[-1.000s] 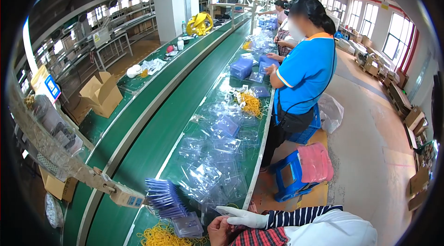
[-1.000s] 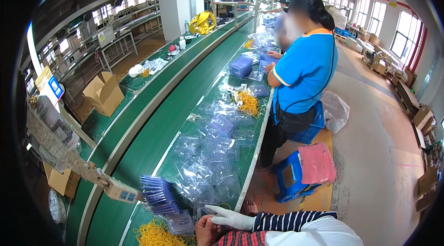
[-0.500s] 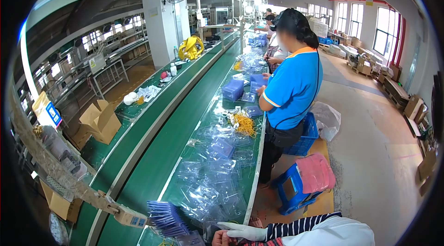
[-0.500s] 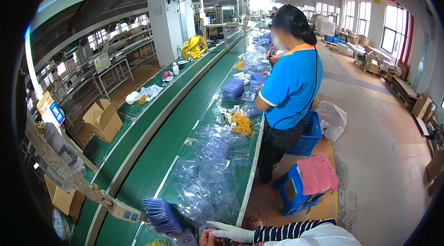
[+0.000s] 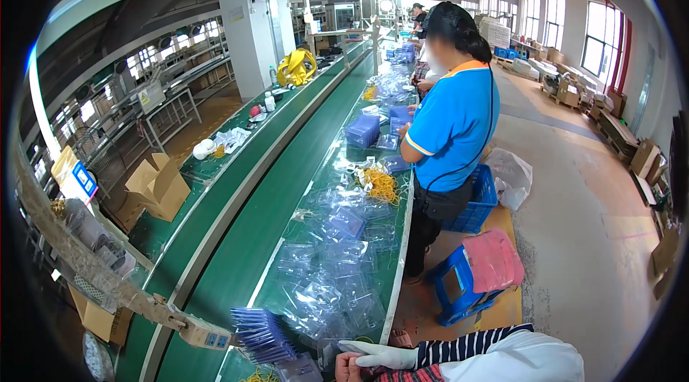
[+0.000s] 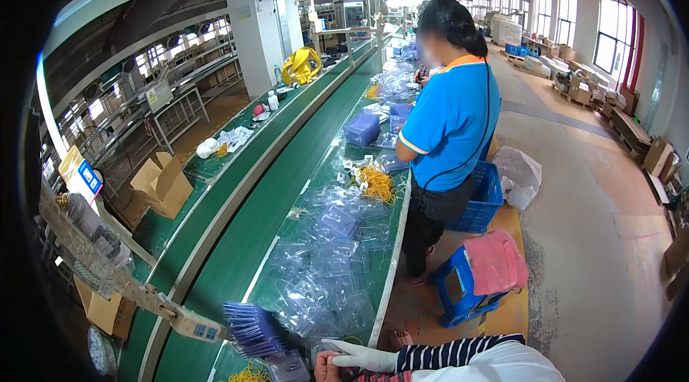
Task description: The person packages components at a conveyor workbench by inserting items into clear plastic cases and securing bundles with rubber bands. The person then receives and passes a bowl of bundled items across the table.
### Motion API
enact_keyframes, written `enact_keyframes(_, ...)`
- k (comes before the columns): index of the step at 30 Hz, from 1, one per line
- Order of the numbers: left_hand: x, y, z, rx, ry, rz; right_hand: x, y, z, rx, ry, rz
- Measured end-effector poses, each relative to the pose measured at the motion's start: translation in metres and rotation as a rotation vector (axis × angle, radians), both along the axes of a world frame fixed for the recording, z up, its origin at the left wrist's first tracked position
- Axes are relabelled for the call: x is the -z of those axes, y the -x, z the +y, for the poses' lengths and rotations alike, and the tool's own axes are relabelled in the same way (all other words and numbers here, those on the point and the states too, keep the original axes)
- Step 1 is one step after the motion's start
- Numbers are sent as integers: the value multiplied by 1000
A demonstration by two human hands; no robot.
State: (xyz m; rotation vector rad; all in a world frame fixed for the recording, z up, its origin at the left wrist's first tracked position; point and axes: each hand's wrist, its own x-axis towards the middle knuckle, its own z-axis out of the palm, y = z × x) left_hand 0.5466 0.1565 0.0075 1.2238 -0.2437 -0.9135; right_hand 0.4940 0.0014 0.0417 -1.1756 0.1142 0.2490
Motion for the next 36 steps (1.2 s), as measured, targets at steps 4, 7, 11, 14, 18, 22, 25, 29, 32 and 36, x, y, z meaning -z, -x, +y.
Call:
enact_keyframes(4,-4,2,-5,-44,-13,14,-1,0,0,1,10,30)
enact_keyframes(7,-13,2,-7,-104,-41,-44,7,-1,1,7,4,16)
enact_keyframes(11,-30,-1,-11,-213,-68,-128,5,-2,2,-29,76,-19)
enact_keyframes(14,-37,-5,-12,-276,-80,-171,2,-3,2,-54,90,-29)
enact_keyframes(18,-48,-10,-9,-283,20,-95,9,-4,3,-71,145,-59)
enact_keyframes(22,-42,-17,-3,-207,-85,-141,14,-3,4,-79,142,-13)
enact_keyframes(25,-41,-19,-1,-192,-108,-93,20,-3,6,-75,9,57)
enact_keyframes(29,-14,-15,-5,-242,-20,60,13,-5,5,-77,-96,117)
enact_keyframes(32,-32,-13,-9,-272,-50,-157,11,-5,5,-62,-130,123)
enact_keyframes(36,-23,-11,-6,-229,-56,-209,-2,-6,4,-51,-116,121)
